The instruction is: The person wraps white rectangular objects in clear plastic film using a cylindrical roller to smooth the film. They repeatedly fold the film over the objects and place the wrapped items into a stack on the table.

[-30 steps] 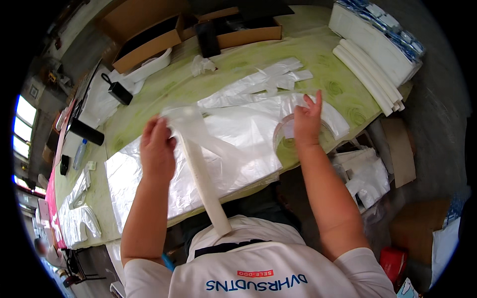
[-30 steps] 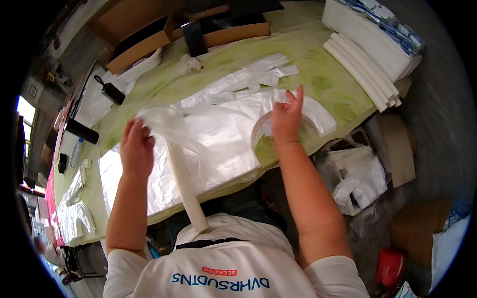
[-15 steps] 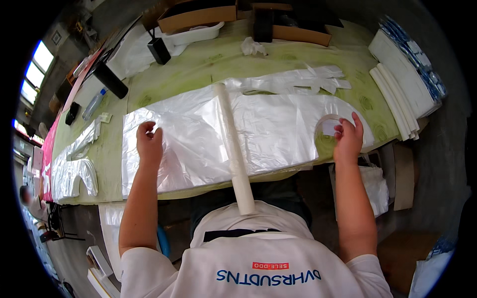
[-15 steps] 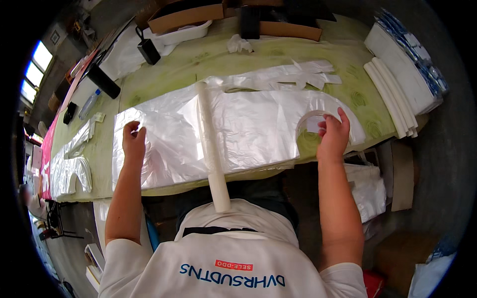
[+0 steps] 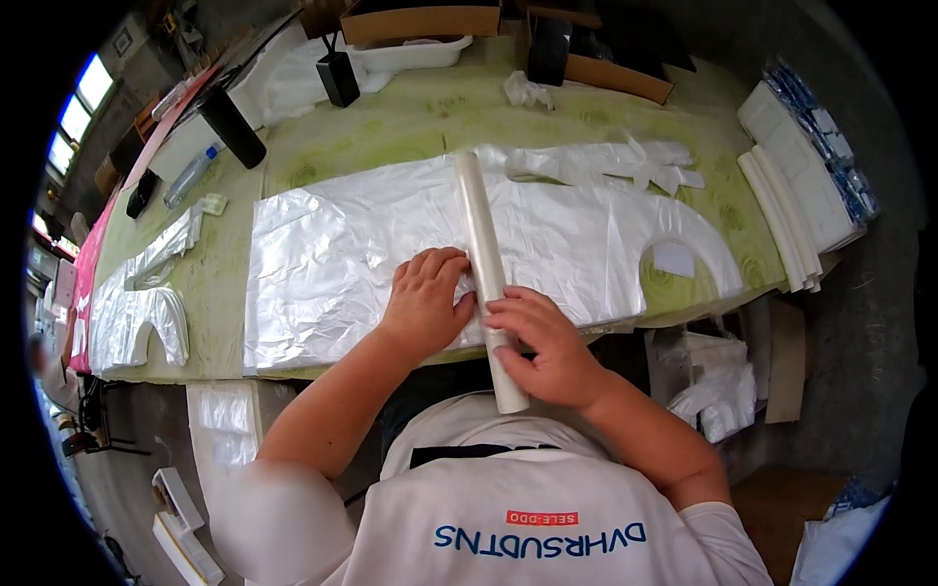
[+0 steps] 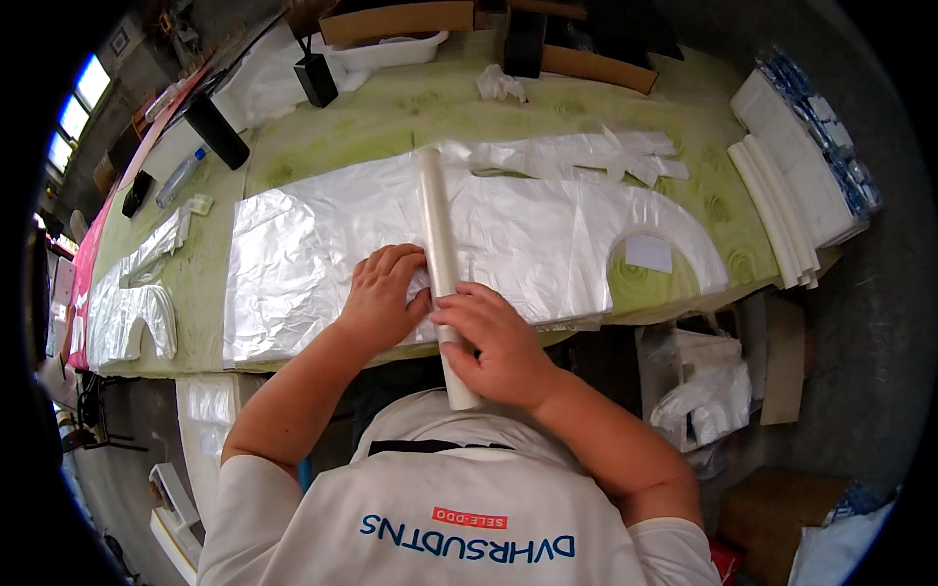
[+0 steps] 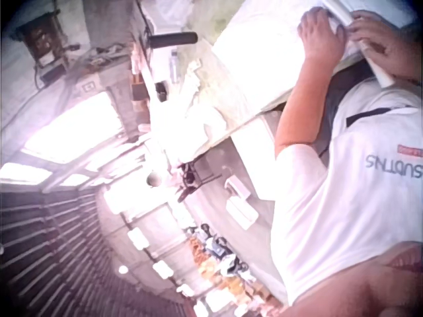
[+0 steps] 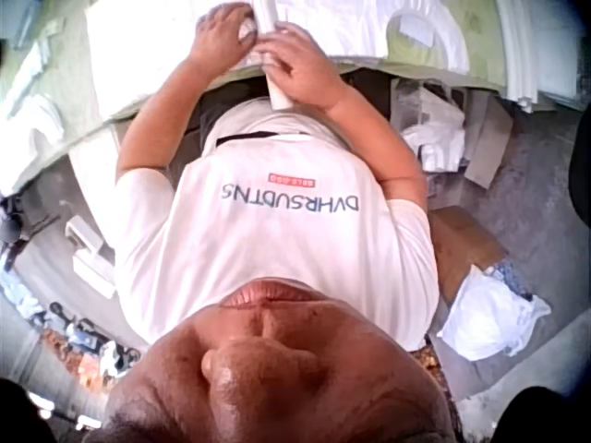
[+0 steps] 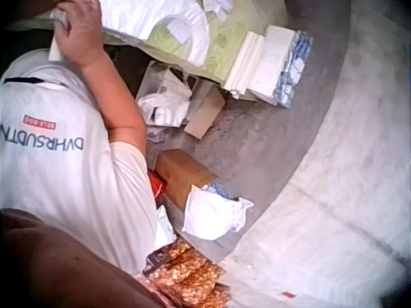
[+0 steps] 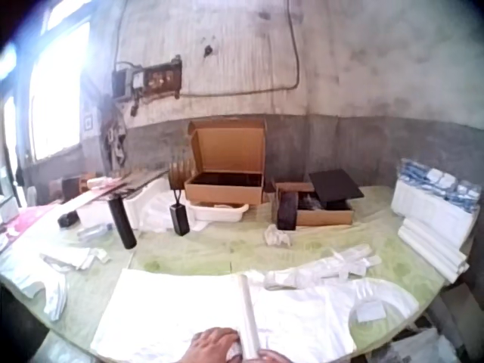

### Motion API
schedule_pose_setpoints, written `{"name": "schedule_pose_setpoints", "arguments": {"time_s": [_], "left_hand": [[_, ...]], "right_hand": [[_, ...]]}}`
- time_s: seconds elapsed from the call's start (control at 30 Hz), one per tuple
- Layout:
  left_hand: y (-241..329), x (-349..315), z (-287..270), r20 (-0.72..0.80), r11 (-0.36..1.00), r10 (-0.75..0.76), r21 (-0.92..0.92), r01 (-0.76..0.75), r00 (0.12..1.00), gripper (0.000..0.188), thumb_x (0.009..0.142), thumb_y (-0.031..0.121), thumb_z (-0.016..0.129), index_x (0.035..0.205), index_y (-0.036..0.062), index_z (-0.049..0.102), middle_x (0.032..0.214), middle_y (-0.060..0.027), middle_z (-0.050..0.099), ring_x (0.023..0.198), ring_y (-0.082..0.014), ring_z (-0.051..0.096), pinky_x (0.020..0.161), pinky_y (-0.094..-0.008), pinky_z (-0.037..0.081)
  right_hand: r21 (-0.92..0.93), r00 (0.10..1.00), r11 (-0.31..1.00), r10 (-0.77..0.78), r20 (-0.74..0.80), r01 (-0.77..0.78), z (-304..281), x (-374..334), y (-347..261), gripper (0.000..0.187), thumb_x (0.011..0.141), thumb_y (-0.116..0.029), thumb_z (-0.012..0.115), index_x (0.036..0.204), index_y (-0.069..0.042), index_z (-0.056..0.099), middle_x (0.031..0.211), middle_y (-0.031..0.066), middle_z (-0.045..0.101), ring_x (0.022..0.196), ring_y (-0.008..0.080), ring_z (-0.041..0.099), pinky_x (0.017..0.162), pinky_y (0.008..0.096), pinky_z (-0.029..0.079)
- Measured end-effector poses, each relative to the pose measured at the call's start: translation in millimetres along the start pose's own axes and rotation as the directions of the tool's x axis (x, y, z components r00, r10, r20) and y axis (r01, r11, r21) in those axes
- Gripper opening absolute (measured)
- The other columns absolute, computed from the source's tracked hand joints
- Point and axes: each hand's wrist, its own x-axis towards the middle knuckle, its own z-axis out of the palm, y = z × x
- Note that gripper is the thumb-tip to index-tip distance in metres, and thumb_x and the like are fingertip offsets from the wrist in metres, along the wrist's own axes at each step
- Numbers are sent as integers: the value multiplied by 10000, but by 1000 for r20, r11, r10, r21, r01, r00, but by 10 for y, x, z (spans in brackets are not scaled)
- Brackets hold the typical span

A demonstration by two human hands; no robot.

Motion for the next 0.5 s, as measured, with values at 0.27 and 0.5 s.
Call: {"name": "schedule_pose_setpoints", "arguments": {"time_s": [0.27,0.5], "left_hand": [[26,294,-476,-74,943,232,-227,-243,970,413,870,67,696,1276,62,617,1376,-130,580,1239,-372,571,1027,-443,482],[-175,475,-310,-35,965,190,-178,-193,981,170,898,126,698,1032,22,695,1187,-151,680,1266,-414,556,1045,-475,461]], "right_hand": [[-184,995,983,-2,104,21,140,174,-195,279,793,-121,721,1067,-76,699,1160,101,685,1234,376,530,1062,483,418],[-235,995,972,-5,-102,-19,159,139,-96,283,768,-44,698,1050,-59,673,1116,123,657,1124,373,568,1012,477,429]]}}
